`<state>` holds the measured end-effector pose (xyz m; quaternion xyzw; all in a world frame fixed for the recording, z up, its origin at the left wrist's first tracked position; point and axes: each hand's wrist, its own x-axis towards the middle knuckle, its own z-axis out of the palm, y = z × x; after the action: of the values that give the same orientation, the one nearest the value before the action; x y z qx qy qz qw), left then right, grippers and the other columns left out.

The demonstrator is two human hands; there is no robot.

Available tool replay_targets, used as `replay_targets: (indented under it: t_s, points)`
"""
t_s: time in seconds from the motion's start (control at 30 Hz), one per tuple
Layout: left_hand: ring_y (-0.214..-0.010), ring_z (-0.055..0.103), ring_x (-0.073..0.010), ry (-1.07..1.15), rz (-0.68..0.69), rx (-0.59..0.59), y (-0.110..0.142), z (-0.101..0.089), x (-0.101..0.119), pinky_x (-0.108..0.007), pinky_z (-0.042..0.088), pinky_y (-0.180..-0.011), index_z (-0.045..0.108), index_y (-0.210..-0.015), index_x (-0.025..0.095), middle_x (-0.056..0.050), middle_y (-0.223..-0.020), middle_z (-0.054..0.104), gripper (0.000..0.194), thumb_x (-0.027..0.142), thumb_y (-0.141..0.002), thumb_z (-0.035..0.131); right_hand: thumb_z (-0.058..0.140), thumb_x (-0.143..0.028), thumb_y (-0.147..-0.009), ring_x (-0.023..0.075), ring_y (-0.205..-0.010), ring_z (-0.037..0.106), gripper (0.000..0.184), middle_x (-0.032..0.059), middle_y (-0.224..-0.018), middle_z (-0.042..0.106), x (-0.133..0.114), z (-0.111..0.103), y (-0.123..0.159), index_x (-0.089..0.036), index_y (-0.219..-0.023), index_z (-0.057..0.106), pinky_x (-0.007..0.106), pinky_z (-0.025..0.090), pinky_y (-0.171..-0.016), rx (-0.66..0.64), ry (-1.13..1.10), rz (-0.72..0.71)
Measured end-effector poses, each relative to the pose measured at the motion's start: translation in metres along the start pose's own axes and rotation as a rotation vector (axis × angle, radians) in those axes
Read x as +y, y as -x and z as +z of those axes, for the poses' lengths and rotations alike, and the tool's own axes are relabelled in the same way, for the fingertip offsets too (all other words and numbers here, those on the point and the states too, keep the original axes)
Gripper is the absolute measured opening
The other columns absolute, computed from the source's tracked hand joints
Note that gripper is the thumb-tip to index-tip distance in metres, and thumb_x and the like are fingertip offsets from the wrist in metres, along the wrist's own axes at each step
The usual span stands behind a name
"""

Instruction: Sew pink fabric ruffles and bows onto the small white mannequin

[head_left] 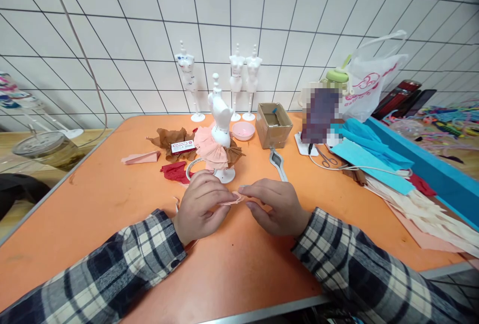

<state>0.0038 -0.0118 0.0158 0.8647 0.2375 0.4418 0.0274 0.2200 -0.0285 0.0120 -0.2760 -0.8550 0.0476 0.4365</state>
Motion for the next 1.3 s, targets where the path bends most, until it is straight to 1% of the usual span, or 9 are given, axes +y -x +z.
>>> replay_targets:
  t_s: [0.13,0.23,0.3,0.4,0.67,0.83,1.0,1.13,1.3]
  points:
    - [-0.076,0.058,-0.0175,0.021,-0.037,0.01,0.0,0.0007,0.0015,-0.038,0.047,-0.08,0.066,-0.086,0.022,-0.001,-0.072,0.068,0.016,0.01,-0.079,0.059,0.055,-0.017,-0.085,0.0151,-0.08,0.066,0.03,0.0052,-0.093,0.071,-0.0016,0.0024,0.0016,-0.021,-0.115,0.058,0.026,0.051,-0.071,-0.014,0.041,-0.041]
    - [-0.075,0.059,-0.0175,0.048,-0.085,0.046,0.0007,0.0021,0.0007,-0.038,0.048,-0.078,0.067,-0.086,0.021,-0.003,-0.073,0.068,0.014,0.012,-0.08,0.059,0.057,-0.019,-0.084,0.0156,-0.08,0.065,0.034,0.006,-0.093,0.07,-0.0038,0.0029,0.0018,-0.022,-0.119,0.056,0.026,0.051,-0.07,0.108,0.075,0.022]
    - [-0.074,0.06,-0.0175,0.067,-0.112,0.075,0.0013,0.0032,-0.0004,-0.037,0.048,-0.078,0.067,-0.086,0.021,-0.003,-0.073,0.067,0.014,0.012,-0.079,0.059,0.059,-0.018,-0.083,0.0151,-0.075,0.063,0.029,0.0047,-0.086,0.069,-0.0047,0.0037,0.0015,-0.022,-0.112,0.06,0.026,0.05,-0.065,0.157,0.084,0.064]
    - [-0.073,0.059,-0.0174,0.087,-0.111,0.093,0.0016,0.0042,-0.0013,-0.038,0.048,-0.077,0.067,-0.085,0.02,-0.003,-0.072,0.066,0.015,0.009,-0.078,0.061,0.058,-0.017,-0.084,0.0139,-0.07,0.061,0.022,0.0034,-0.081,0.068,-0.0045,0.0061,0.0019,-0.022,-0.105,0.064,0.025,0.048,-0.062,0.118,0.068,0.058]
    - [-0.073,0.059,-0.0175,0.06,-0.074,0.054,-0.001,0.0029,0.0,-0.038,0.048,-0.075,0.066,-0.086,0.02,-0.003,-0.071,0.066,0.016,0.009,-0.077,0.059,0.056,-0.018,-0.087,0.0136,-0.072,0.061,0.022,0.0048,-0.083,0.068,-0.0044,0.0081,0.0038,-0.02,-0.107,0.064,0.025,0.046,-0.064,0.036,0.055,0.007]
    - [-0.076,0.059,-0.0183,0.02,-0.038,0.017,0.0004,0.0034,0.0009,-0.04,0.047,-0.08,0.065,-0.083,0.022,-0.001,-0.07,0.067,0.013,0.011,-0.077,0.061,0.055,-0.019,-0.088,0.0129,-0.069,0.06,0.013,0.0024,-0.076,0.068,-0.0046,0.0055,0.0021,-0.021,-0.096,0.065,0.025,0.043,-0.064,-0.059,0.163,-0.043]
    - [-0.078,0.059,-0.019,0.107,-0.07,-0.003,0.0014,0.0065,0.0024,-0.038,0.048,-0.077,0.064,-0.085,0.021,-0.002,-0.073,0.067,0.016,0.009,-0.075,0.06,0.057,-0.021,-0.089,0.0111,-0.064,0.057,0.008,0.0007,-0.076,0.068,-0.0056,0.0047,0.001,-0.021,-0.087,0.065,0.025,0.04,-0.061,-0.066,0.243,-0.122]
    - [-0.083,0.058,-0.02,0.123,-0.108,-0.068,0.0012,0.006,0.0023,-0.039,0.047,-0.08,0.064,-0.09,0.019,-0.004,-0.079,0.068,0.02,0.008,-0.075,0.058,0.055,-0.017,-0.089,0.0116,-0.068,0.06,0.011,0.0016,-0.078,0.069,-0.0064,0.0076,0.0001,-0.02,-0.084,0.064,0.024,0.041,-0.063,-0.078,0.249,-0.066]
    - [-0.088,0.059,-0.0214,0.055,-0.114,-0.109,-0.0016,0.0028,0.0015,-0.044,0.041,-0.09,0.066,-0.09,0.021,-0.004,-0.084,0.07,0.015,0.015,-0.078,0.059,0.055,-0.021,-0.09,0.0131,-0.076,0.063,0.007,0.003,-0.085,0.069,-0.0045,0.0103,0.0005,-0.02,-0.09,0.062,0.024,0.044,-0.067,-0.055,0.192,0.035]
